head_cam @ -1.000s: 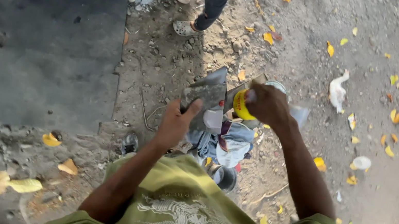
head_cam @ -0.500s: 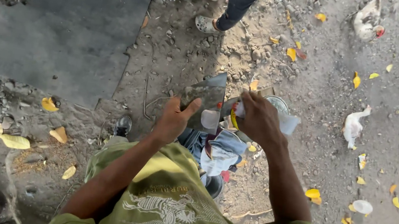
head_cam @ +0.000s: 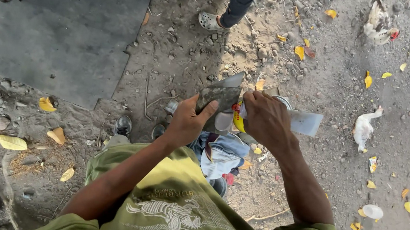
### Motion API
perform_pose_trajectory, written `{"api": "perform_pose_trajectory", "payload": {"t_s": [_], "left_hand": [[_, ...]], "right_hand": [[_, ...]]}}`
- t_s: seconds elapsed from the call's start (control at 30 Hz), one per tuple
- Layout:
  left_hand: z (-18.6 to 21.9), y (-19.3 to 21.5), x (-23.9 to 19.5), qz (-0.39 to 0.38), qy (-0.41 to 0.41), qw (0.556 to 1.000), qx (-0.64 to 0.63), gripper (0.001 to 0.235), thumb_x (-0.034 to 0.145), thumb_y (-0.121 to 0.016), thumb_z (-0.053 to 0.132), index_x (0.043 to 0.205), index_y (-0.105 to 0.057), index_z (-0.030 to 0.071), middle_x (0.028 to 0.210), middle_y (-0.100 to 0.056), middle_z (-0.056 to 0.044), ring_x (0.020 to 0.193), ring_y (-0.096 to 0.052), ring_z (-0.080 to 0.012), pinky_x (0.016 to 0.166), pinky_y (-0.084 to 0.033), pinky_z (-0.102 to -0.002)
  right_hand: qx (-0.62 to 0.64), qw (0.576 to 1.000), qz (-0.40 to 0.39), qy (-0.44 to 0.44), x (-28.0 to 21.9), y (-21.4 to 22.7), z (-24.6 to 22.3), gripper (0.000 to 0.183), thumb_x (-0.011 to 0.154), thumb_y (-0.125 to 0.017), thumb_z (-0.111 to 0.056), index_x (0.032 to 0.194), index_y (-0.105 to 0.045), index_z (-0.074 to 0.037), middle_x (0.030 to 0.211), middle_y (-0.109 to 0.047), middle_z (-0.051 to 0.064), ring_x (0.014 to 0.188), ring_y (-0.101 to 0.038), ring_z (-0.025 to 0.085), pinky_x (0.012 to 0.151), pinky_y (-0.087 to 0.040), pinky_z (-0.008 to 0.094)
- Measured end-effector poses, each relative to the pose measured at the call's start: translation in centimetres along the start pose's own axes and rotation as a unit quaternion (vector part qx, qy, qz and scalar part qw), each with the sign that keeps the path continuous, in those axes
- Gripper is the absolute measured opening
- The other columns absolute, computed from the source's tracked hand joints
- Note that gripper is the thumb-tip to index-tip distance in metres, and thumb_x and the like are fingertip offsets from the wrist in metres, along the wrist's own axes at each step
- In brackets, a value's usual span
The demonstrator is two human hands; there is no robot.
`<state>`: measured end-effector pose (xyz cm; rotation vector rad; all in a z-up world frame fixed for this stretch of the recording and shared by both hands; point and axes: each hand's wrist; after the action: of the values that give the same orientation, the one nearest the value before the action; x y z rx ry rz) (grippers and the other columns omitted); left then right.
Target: The person scoops a pink body filler from a can onto a metal palette knife and applies it to a damaged area on the front bumper of a white car. They use a smaller scraper to spread and smooth the filler over the surface.
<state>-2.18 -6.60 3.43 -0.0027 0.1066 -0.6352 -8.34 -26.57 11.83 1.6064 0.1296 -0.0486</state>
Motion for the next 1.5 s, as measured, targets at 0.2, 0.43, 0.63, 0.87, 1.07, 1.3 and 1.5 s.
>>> {"api": "perform_pose_trajectory", "payload": {"t_s": [0.2,0.43,0.63,0.87,1.07,1.3,1.5], "left_hand": [[1.6,-0.1,0.0,0.006,-0.014,0.999,0.039,0.038,0.102,-0.061,0.037,0.117,-0.070,0.003,0.086,-0.076,-0.012,0.076,-0.072,-0.0172,0.071,-0.055,-0.035],[0.0,0.2,0.1,-0.009,-0.011,1.000,0.028,0.037,0.103,-0.061,0.036,0.112,-0.070,0.001,0.080,-0.071,-0.009,0.071,-0.064,-0.0154,0.066,-0.053,-0.034],[-2.2,2.2,-0.4,-0.001,0.047,0.999,-0.018,0.036,0.104,-0.060,0.036,0.102,-0.070,0.002,0.075,-0.063,0.000,0.065,-0.053,-0.0104,0.058,-0.045,-0.032],[-4.9,3.8,-1.4,0.076,0.101,0.987,-0.100,0.035,0.101,-0.066,0.036,0.090,-0.069,0.003,0.074,-0.059,0.004,0.065,-0.048,-0.0084,0.057,-0.042,-0.031],[-8.1,5.1,-1.7,0.141,0.181,0.966,-0.118,0.038,0.098,-0.073,0.035,0.091,-0.066,-0.001,0.078,-0.060,-0.002,0.069,-0.052,-0.0107,0.060,-0.046,-0.032],[-2.7,6.9,-3.0,-0.001,0.164,0.868,-0.469,0.028,0.095,-0.074,0.022,0.110,-0.063,0.001,0.101,-0.075,-0.008,0.084,-0.072,-0.0143,0.075,-0.060,-0.033],[-1.5,10.4,-4.3,0.017,0.143,0.855,-0.498,0.024,0.094,-0.073,0.018,0.109,-0.068,0.001,0.103,-0.076,-0.009,0.087,-0.073,-0.0161,0.078,-0.062,-0.033]], "right_hand": [[-0.023,0.998,-0.047,-0.022,0.4,-0.5,0.7,0.018,0.074,-0.073,-0.007,0.088,-0.063,-0.001,0.080,-0.067,0.012,0.073,-0.068,0.029,0.069,-0.057,0.045],[-0.052,0.987,-0.136,-0.072,1.5,-3.0,3.3,0.009,0.087,-0.067,-0.006,0.094,-0.065,-0.001,0.084,-0.068,0.012,0.071,-0.068,0.026,0.068,-0.058,0.044],[0.152,0.928,-0.092,-0.326,-0.5,-15.9,16.7,0.020,0.101,-0.064,-0.023,0.108,-0.067,-0.005,0.099,-0.071,0.013,0.081,-0.068,0.025,0.069,-0.059,0.044],[0.144,0.941,0.133,-0.276,-5.3,-36.0,27.2,0.066,0.074,-0.094,-0.032,0.125,-0.062,-0.004,0.110,-0.068,0.023,0.099,-0.066,0.040,0.083,-0.055,0.049],[0.262,0.890,0.131,-0.348,-1.9,-32.4,24.1,0.072,0.071,-0.091,-0.029,0.131,-0.060,-0.004,0.118,-0.069,0.017,0.107,-0.068,0.030,0.090,-0.056,0.041],[0.830,0.538,0.146,0.000,4.7,-18.0,3.8,0.045,0.107,-0.043,-0.038,0.129,-0.063,-0.004,0.127,-0.067,0.018,0.122,-0.069,0.021,0.113,-0.052,0.034],[0.946,0.258,0.146,-0.130,8.5,-17.0,-4.6,0.032,0.104,-0.047,-0.033,0.102,-0.064,-0.005,0.102,-0.075,0.014,0.083,-0.071,0.021,0.083,-0.061,0.039]]}}
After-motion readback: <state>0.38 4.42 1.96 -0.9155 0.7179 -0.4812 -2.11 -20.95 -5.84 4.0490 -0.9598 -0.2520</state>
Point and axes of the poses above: each hand's wrist, its own x-axis towards the middle knuckle, its own y-axis out of the back of the hand, z = x × y
